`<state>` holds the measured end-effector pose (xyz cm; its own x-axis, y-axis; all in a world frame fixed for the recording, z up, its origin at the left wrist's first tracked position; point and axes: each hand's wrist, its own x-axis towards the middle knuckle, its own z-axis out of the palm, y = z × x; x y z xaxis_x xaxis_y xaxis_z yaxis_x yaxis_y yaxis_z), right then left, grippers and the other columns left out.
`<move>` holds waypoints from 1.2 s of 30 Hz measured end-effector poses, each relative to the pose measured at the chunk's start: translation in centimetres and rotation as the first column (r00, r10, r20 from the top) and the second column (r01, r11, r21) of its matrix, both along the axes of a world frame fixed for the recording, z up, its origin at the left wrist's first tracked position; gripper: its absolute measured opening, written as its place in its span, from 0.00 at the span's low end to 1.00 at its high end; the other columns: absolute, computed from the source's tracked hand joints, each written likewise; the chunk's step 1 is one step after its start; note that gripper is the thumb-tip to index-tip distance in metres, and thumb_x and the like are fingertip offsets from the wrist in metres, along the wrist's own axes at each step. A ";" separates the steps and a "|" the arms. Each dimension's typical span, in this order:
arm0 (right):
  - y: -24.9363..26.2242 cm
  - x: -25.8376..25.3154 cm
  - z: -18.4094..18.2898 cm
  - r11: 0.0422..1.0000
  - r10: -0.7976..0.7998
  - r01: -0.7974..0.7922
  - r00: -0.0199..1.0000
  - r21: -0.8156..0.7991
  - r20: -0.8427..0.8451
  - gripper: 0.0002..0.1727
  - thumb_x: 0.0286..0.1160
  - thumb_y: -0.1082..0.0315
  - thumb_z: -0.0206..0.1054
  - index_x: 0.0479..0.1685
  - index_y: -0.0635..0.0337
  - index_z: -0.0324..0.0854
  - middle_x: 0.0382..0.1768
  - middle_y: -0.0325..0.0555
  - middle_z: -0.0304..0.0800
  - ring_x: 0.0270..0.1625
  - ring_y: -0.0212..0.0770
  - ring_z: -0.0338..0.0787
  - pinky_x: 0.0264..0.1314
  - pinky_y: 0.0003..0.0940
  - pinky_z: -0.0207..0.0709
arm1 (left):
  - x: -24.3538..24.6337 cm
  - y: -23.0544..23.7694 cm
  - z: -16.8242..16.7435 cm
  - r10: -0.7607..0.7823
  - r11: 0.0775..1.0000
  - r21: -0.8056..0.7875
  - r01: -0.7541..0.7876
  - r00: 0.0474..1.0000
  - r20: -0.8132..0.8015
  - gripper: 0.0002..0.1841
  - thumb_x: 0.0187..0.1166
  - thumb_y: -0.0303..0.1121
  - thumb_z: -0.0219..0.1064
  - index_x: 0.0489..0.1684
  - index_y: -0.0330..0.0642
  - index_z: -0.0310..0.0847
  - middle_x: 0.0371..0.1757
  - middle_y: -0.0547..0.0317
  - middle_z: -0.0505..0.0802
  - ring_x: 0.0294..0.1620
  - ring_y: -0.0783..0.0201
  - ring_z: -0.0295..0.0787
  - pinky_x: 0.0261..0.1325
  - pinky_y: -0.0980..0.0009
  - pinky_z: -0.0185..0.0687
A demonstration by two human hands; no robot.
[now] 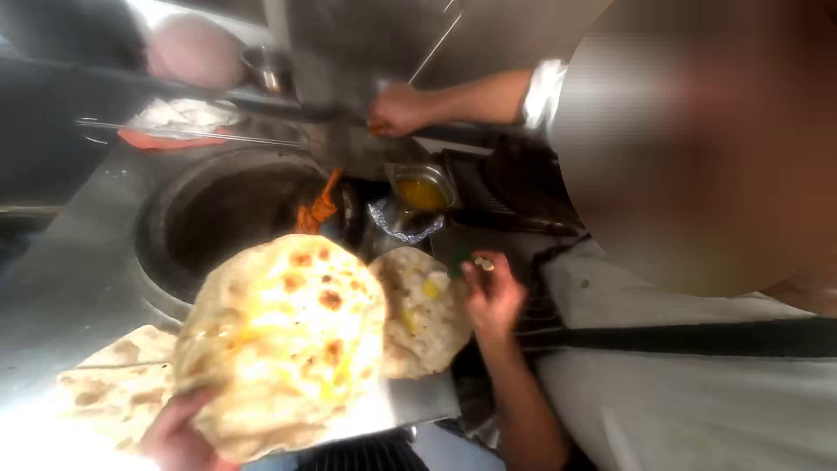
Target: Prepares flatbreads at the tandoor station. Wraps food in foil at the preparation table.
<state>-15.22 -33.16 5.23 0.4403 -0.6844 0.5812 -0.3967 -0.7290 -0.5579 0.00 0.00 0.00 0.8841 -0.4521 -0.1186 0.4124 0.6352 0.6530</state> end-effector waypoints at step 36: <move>2.3 -0.3 -2.9 0.986 -0.037 0.078 0.963 -0.145 0.267 0.14 0.74 0.67 0.69 0.48 0.71 0.86 0.38 0.48 0.94 0.37 0.27 0.93 0.42 0.21 0.89 | -2.7 -20.4 -3.2 -0.202 0.658 0.711 0.248 0.968 -0.150 0.35 0.75 0.37 0.78 0.80 0.37 0.66 0.68 0.37 0.85 0.65 0.47 0.86 0.64 0.47 0.85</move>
